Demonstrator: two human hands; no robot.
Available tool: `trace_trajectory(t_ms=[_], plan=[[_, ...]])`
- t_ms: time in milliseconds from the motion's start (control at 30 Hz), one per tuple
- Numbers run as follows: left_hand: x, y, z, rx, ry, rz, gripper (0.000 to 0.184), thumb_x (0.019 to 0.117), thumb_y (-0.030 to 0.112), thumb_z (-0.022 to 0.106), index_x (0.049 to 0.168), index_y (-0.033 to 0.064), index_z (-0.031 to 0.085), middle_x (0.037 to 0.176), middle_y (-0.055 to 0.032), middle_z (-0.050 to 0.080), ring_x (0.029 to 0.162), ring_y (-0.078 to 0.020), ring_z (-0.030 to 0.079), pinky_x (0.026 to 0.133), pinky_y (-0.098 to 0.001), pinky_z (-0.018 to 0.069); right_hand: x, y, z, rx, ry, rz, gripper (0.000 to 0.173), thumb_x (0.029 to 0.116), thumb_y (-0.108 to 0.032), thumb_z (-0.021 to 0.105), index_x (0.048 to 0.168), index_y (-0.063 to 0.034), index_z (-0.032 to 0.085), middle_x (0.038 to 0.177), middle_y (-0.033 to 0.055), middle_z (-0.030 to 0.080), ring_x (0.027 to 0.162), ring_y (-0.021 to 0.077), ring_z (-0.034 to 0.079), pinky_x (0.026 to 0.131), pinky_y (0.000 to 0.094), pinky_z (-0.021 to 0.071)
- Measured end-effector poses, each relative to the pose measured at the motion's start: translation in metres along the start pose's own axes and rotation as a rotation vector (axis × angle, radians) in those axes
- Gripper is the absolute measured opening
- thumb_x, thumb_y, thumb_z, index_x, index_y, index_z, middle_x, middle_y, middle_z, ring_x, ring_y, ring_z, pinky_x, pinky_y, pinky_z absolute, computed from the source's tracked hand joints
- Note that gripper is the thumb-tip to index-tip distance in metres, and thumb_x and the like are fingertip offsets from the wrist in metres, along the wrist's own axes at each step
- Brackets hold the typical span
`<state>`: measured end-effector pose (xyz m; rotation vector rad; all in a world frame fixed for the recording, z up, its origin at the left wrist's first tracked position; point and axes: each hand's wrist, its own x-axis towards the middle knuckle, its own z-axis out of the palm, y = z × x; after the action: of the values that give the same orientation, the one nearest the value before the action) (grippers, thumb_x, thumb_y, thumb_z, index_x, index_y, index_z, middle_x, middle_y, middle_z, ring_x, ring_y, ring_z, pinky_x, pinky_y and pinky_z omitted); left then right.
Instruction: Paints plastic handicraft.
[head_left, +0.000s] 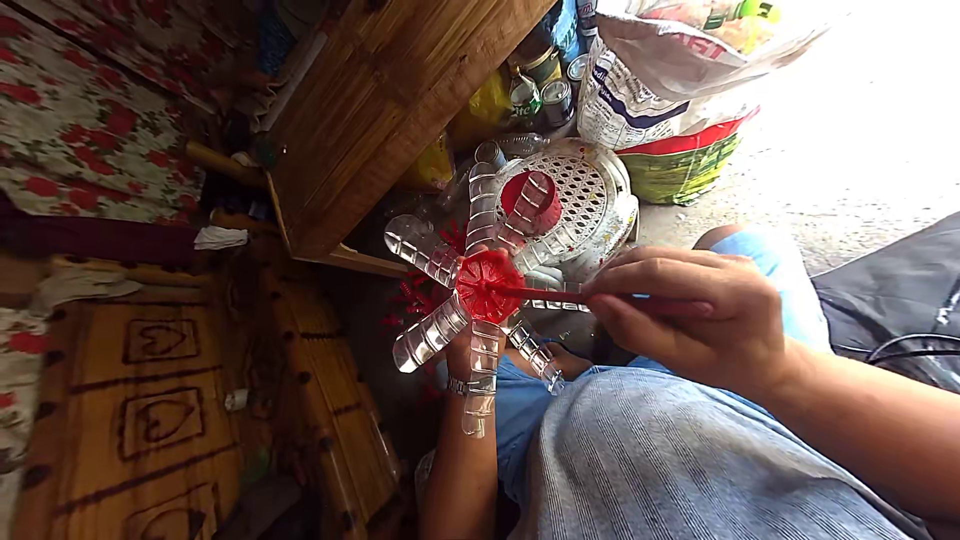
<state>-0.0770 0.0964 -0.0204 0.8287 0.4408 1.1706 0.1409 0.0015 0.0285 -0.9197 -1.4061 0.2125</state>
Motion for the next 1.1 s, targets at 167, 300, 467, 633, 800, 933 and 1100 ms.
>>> trace_trajectory(t_ms=[167,300,467,633,800,933,1100], plan=[[0.0,-0.002,-0.002,0.002,-0.005,0.009,0.014,0.0824,0.015,0.078,0.095,0.0108,0.075,0.091,-0.0049,0.076,0.09,-0.0118,0.073,0.083,-0.0289,0.0601,0.0,0.002,0.003,-0.073,0.031,0.006,0.014,0.0936,-0.011,0.066,0.091,-0.0011,0.075,0.08,0.0022,0.069,0.073,0.001,0.062,0.065,0.0158,0.0524],[-0.001,-0.004,-0.005,0.023,-0.035,0.057,0.016,0.0837,0.018,0.078,0.098,0.0116,0.076,0.094,-0.0038,0.077,0.092,-0.0108,0.073,0.085,-0.0284,0.0598,-0.001,-0.002,0.004,0.035,0.063,0.061,0.012,0.0951,-0.011,0.066,0.092,-0.0013,0.073,0.082,-0.0002,0.07,0.072,-0.0016,0.063,0.064,0.0147,0.0547],[0.003,-0.012,-0.017,0.069,-0.047,0.135,0.02,0.0819,0.019,0.081,0.1,0.0119,0.076,0.095,-0.003,0.077,0.092,-0.0108,0.073,0.085,-0.0298,0.0604,-0.002,0.0,0.008,0.025,0.11,0.128,0.01,0.0936,-0.011,0.067,0.09,-0.0023,0.072,0.08,-0.0018,0.069,0.069,-0.0015,0.063,0.061,0.0155,0.0555],[0.002,-0.003,0.002,0.047,0.0,0.01,0.008,0.0917,0.023,0.069,0.094,0.0165,0.072,0.089,0.0001,0.075,0.086,-0.0085,0.072,0.08,-0.028,0.0602,0.004,-0.006,-0.001,0.177,0.113,0.182,0.008,0.0968,-0.012,0.066,0.097,-0.0065,0.072,0.081,-0.0058,0.071,0.068,-0.0001,0.066,0.06,0.0179,0.0589],[0.005,-0.008,-0.019,-0.076,-0.05,-0.058,0.036,0.0807,0.048,0.078,0.101,0.0184,0.076,0.099,-0.0027,0.076,0.097,-0.0171,0.073,0.087,-0.0392,0.0593,0.021,0.009,-0.023,0.171,-0.005,0.273,0.009,0.0981,-0.016,0.063,0.1,-0.0114,0.071,0.083,-0.0093,0.07,0.069,-0.0001,0.066,0.062,0.0185,0.058],[0.003,-0.007,-0.01,-0.146,-0.06,-0.102,0.03,0.083,0.04,0.078,0.099,0.0142,0.077,0.098,-0.0053,0.077,0.095,-0.017,0.073,0.085,-0.0354,0.0601,0.038,0.016,-0.025,0.243,-0.098,0.295,0.009,0.0965,-0.011,0.061,0.095,-0.01,0.069,0.076,-0.0078,0.068,0.063,0.0004,0.063,0.056,0.0173,0.0551],[0.003,-0.007,-0.014,-0.153,-0.123,-0.117,0.032,0.0834,0.038,0.077,0.103,0.0121,0.077,0.099,-0.0061,0.076,0.096,-0.0171,0.073,0.087,-0.0351,0.0596,0.042,0.014,-0.015,0.255,-0.237,0.274,0.008,0.0928,-0.009,0.063,0.091,-0.0094,0.07,0.071,-0.0076,0.066,0.058,-0.0011,0.06,0.05,0.0152,0.0524]])
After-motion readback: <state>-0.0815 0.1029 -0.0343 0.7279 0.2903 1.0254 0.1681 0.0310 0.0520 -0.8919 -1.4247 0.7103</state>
